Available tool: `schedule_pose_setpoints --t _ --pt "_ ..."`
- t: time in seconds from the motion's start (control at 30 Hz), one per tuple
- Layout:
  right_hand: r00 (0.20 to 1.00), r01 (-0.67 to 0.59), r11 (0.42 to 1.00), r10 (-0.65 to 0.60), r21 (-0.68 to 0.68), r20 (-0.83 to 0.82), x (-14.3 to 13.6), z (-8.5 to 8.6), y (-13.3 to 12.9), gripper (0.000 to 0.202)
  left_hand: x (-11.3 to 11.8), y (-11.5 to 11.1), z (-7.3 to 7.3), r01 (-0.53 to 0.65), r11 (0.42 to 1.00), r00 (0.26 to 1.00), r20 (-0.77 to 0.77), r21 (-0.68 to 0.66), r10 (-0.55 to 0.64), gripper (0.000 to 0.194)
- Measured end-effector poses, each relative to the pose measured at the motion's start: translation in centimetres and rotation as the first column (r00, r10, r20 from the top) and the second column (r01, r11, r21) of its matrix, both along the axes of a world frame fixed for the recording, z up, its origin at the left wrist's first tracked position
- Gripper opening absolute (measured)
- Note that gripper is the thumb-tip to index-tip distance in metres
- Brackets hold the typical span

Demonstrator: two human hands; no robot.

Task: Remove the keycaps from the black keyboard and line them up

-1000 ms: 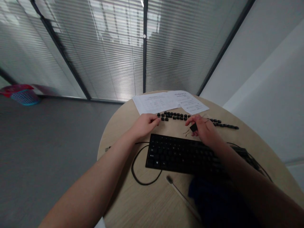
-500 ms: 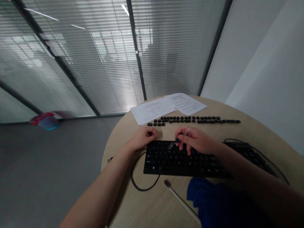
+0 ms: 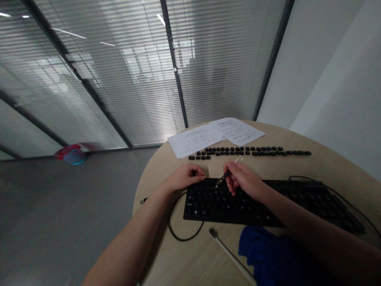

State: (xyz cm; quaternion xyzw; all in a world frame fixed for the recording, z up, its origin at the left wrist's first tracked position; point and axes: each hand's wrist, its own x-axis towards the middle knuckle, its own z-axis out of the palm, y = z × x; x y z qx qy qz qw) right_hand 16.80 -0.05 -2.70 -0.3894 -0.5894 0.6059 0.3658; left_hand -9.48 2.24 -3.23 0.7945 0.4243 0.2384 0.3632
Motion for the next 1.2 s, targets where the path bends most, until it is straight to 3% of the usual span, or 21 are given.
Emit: schedule_pose_setpoints --t 0.17,0.33,0.63,1.2 --pt "0.999 -0.002 0.996 -0.002 0.087 0.047 -0.1 -0.1 -0.6 0.061 0.0 0.1 -0.1 0.076 0.996 0.997 0.008 -0.036 -0.076 0.016" --pt "0.989 -0.049 0.968 0.012 0.247 0.149 0.2 -0.2 -1.1 0.05 0.3 -0.1 0.3 0.104 0.993 0.994 -0.027 0.056 -0.103 0.026" --pt "0.936 -0.186 0.853 0.003 0.487 0.352 0.7 -0.7 -1.1 0.027 0.9 -0.5 1.0 0.161 0.984 0.984 -0.086 0.07 -0.155 0.026" --pt "0.913 -0.172 0.887 -0.021 0.428 0.409 0.4 -0.9 -1.0 0.034 1.3 -0.7 1.1 0.126 0.991 0.989 -0.086 0.036 -0.123 0.026"
